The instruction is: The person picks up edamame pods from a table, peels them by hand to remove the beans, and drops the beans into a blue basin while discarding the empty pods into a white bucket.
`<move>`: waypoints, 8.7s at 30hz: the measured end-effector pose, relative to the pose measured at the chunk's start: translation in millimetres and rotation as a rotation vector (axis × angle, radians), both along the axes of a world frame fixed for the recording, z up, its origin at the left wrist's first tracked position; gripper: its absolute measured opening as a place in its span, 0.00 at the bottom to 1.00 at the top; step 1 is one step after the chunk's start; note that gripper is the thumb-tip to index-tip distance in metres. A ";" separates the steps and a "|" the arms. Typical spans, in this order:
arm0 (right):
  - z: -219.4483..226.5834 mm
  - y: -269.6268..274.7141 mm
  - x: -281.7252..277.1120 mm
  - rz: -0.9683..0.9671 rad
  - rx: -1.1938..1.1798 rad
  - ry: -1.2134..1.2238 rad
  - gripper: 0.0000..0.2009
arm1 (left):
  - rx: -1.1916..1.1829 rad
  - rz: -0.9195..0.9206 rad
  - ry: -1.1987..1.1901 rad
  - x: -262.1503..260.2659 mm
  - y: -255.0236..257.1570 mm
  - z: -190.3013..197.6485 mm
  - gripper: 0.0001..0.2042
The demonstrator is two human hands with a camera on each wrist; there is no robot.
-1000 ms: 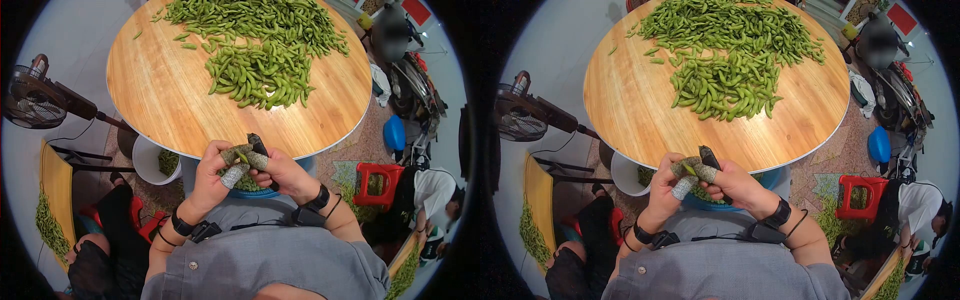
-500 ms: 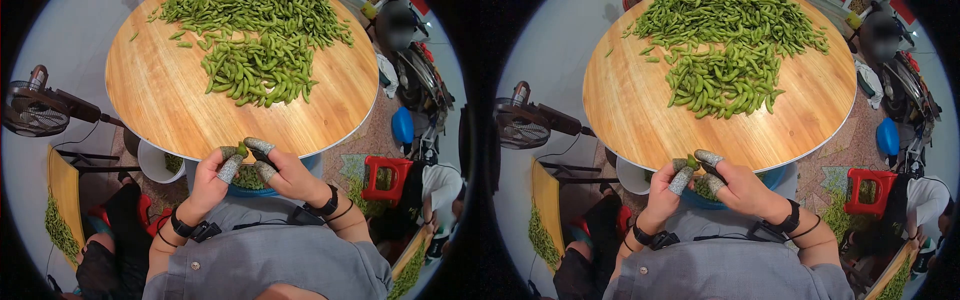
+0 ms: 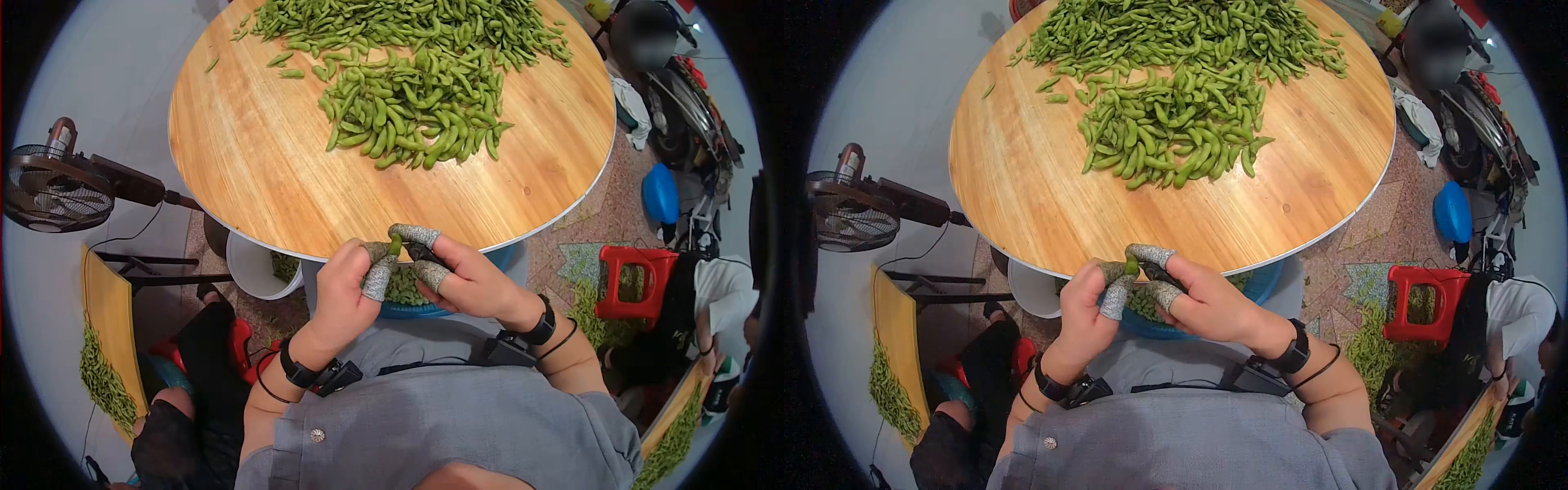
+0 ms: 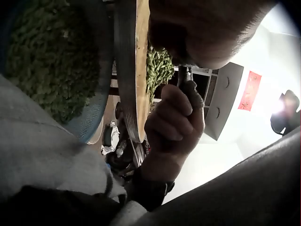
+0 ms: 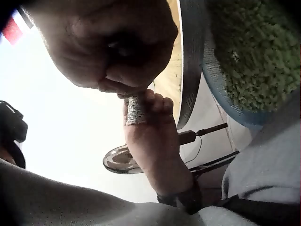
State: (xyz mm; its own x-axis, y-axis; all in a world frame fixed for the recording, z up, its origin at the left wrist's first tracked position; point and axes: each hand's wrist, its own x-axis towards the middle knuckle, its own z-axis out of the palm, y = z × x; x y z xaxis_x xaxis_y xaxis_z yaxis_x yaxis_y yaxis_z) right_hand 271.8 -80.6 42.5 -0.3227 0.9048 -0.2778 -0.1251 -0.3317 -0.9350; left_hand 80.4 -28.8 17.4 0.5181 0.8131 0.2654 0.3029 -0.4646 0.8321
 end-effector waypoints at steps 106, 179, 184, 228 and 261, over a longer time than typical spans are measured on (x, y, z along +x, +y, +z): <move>-19.1 -5.2 -2.4 -0.159 0.420 -0.334 0.19 | -0.656 -0.086 -0.294 7.9 2.1 2.2 0.06; -28.5 -30.6 -9.8 -0.320 0.723 -0.662 0.08 | -0.380 -0.232 0.024 -6.3 -20.5 -32.2 0.06; -35.1 -33.8 -19.9 -0.233 0.352 -0.227 0.08 | -0.550 -0.312 -0.171 -2.4 -25.6 -9.6 0.06; -11.8 110.8 16.6 -0.339 0.433 -1.236 0.12 | 0.101 0.256 0.082 -14.2 69.3 13.1 0.06; 5.6 29.4 60.5 -0.414 0.570 -1.079 0.11 | 0.280 0.348 0.259 46.3 102.1 1.0 0.10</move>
State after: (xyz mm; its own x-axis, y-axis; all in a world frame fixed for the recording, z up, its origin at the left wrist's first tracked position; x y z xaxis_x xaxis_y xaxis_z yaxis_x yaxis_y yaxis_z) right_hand 332.4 -51.3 48.1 0.1537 0.9596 0.2356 0.7818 0.0277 -0.6230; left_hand 126.6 73.3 18.4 0.3072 0.8650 0.3967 0.6589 -0.4942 0.5671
